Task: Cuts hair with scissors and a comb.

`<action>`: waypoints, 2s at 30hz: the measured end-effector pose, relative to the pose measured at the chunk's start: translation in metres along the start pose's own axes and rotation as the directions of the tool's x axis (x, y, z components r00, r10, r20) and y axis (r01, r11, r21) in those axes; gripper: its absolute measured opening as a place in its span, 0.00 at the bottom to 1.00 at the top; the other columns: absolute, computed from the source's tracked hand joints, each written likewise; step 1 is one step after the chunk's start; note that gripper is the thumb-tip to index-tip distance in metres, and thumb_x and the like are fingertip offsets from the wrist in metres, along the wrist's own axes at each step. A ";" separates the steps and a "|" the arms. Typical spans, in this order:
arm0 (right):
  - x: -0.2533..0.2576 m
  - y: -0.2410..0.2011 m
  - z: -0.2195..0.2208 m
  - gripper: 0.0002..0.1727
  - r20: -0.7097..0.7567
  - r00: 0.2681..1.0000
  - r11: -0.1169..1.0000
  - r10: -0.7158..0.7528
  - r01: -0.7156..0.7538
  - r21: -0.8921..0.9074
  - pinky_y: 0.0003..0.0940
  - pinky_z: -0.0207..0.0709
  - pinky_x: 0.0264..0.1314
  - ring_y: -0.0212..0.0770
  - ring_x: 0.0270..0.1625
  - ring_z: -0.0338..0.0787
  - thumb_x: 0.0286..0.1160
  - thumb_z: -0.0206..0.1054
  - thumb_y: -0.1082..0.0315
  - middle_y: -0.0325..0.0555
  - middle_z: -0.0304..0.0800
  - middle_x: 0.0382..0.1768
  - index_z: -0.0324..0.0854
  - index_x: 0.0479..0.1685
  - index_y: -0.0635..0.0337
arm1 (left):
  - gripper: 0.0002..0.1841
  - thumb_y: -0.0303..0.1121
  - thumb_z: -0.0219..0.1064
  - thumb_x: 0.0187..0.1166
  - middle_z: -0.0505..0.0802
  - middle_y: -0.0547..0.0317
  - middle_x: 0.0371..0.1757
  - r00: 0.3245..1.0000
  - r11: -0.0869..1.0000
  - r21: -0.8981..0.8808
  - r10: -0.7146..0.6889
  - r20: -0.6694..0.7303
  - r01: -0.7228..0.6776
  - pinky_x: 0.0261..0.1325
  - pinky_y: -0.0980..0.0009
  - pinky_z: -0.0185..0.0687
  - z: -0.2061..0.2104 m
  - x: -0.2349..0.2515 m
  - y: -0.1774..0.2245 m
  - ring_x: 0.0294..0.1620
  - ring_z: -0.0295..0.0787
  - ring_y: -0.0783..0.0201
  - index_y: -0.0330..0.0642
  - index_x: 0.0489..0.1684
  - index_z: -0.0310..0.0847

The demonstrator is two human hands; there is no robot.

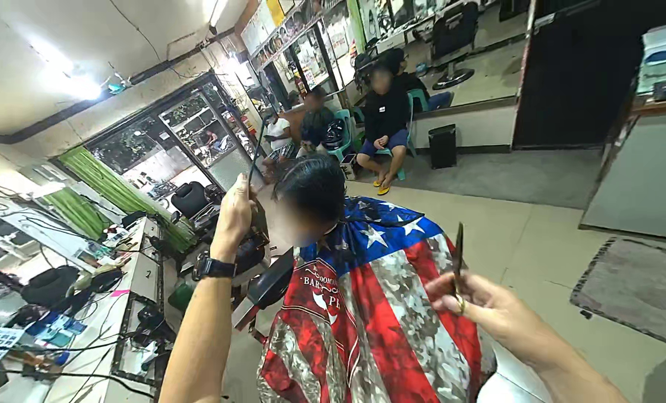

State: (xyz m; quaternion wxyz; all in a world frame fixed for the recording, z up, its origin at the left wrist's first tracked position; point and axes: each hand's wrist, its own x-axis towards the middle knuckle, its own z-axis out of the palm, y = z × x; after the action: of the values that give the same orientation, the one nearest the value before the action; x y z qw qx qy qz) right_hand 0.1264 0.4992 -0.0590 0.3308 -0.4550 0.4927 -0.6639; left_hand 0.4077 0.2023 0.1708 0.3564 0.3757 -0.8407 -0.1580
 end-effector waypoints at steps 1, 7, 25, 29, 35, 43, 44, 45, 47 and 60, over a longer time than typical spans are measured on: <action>-0.014 0.011 -0.005 0.20 -0.020 0.999 0.999 0.047 -0.047 -0.009 0.41 0.92 0.52 0.45 0.47 0.96 0.71 0.71 0.62 0.47 0.95 0.51 0.82 0.59 0.61 | 0.34 0.56 0.30 0.94 0.79 0.55 0.27 0.999 0.997 0.069 0.037 -0.013 -0.036 0.32 0.56 0.74 0.000 0.013 -0.018 0.26 0.75 0.59 0.40 0.45 0.79; -0.084 0.050 -0.030 0.18 -0.177 0.963 0.979 0.205 -0.204 0.024 0.38 0.91 0.55 0.43 0.47 0.95 0.70 0.71 0.68 0.47 0.94 0.51 0.81 0.59 0.63 | 0.18 0.47 0.52 0.93 0.86 0.48 0.27 0.986 0.970 0.187 0.139 0.088 -0.153 0.20 0.54 0.80 0.039 -0.010 -0.042 0.15 0.79 0.53 0.44 0.65 0.76; -0.190 0.059 -0.058 0.19 -0.334 0.783 0.851 0.525 -0.493 0.180 0.46 0.93 0.48 0.51 0.52 0.96 0.65 0.74 0.69 0.49 0.94 0.51 0.79 0.55 0.59 | 0.08 0.32 0.65 0.79 0.90 0.47 0.40 0.623 0.568 0.297 0.553 0.553 -0.768 0.29 0.47 0.86 0.097 -0.064 -0.004 0.33 0.92 0.47 0.39 0.46 0.87; -0.183 0.065 -0.072 0.19 -0.275 0.785 0.831 0.555 -0.515 0.209 0.47 0.94 0.43 0.52 0.50 0.96 0.66 0.73 0.70 0.51 0.93 0.52 0.78 0.57 0.60 | 0.19 0.36 0.50 0.92 0.93 0.40 0.47 0.958 0.914 0.290 0.258 0.128 -0.284 0.51 0.42 0.87 0.068 -0.008 -0.015 0.43 0.93 0.46 0.33 0.69 0.76; -0.172 0.080 -0.123 0.16 -0.212 0.774 0.802 0.597 -0.568 0.183 0.44 0.93 0.37 0.50 0.50 0.96 0.69 0.69 0.73 0.50 0.93 0.52 0.77 0.56 0.60 | 0.17 0.36 0.52 0.94 0.93 0.40 0.48 0.965 0.908 0.336 0.207 0.159 -0.250 0.50 0.38 0.85 0.089 -0.045 -0.021 0.44 0.92 0.42 0.40 0.69 0.79; -0.129 0.078 -0.238 0.13 -0.098 0.707 0.714 0.700 -0.694 0.091 0.40 0.92 0.43 0.44 0.52 0.96 0.77 0.64 0.78 0.45 0.93 0.51 0.73 0.56 0.58 | 0.14 0.26 0.64 0.84 0.94 0.45 0.52 0.887 0.714 0.532 0.305 0.347 -0.454 0.56 0.43 0.88 0.133 -0.059 0.030 0.52 0.93 0.44 0.43 0.62 0.88; -0.123 0.080 -0.251 0.14 -0.087 0.698 0.703 0.711 -0.707 0.078 0.40 0.92 0.43 0.44 0.53 0.95 0.77 0.64 0.78 0.45 0.93 0.52 0.72 0.59 0.59 | 0.14 0.28 0.61 0.86 0.94 0.45 0.57 0.923 0.774 0.509 0.268 0.275 -0.376 0.63 0.42 0.86 0.126 -0.044 0.045 0.57 0.93 0.46 0.39 0.64 0.87; -0.115 0.081 -0.263 0.16 -0.079 0.692 0.696 0.717 -0.715 0.064 0.41 0.92 0.44 0.44 0.54 0.95 0.77 0.63 0.78 0.46 0.93 0.52 0.71 0.62 0.59 | 0.15 0.32 0.57 0.90 0.95 0.45 0.54 0.957 0.825 0.486 0.231 0.173 -0.287 0.61 0.42 0.87 0.120 -0.026 0.058 0.54 0.94 0.48 0.36 0.65 0.85; -0.102 0.081 -0.281 0.20 -0.060 0.684 0.686 0.727 -0.727 0.032 0.41 0.91 0.45 0.44 0.55 0.94 0.77 0.63 0.77 0.46 0.92 0.53 0.70 0.67 0.59 | 0.20 0.42 0.52 0.93 0.95 0.47 0.42 0.994 0.881 0.464 0.106 -0.001 -0.093 0.50 0.44 0.88 0.110 0.005 0.072 0.40 0.94 0.52 0.36 0.65 0.82; -0.065 0.106 -0.316 0.24 0.080 0.626 0.629 0.776 -0.777 -0.013 0.40 0.90 0.44 0.43 0.56 0.94 0.76 0.64 0.77 0.47 0.92 0.55 0.69 0.72 0.60 | 0.11 0.26 0.64 0.82 0.89 0.43 0.32 0.943 0.529 0.789 0.071 0.326 -0.313 0.27 0.45 0.83 0.184 -0.078 0.077 0.29 0.90 0.41 0.43 0.59 0.85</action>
State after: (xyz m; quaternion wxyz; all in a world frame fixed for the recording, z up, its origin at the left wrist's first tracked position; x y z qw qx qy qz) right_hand -0.1447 0.6372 -0.2105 0.6085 -0.2202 0.6197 -0.4441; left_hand 0.2716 0.3111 0.0460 0.0405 0.3800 -0.8891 0.2520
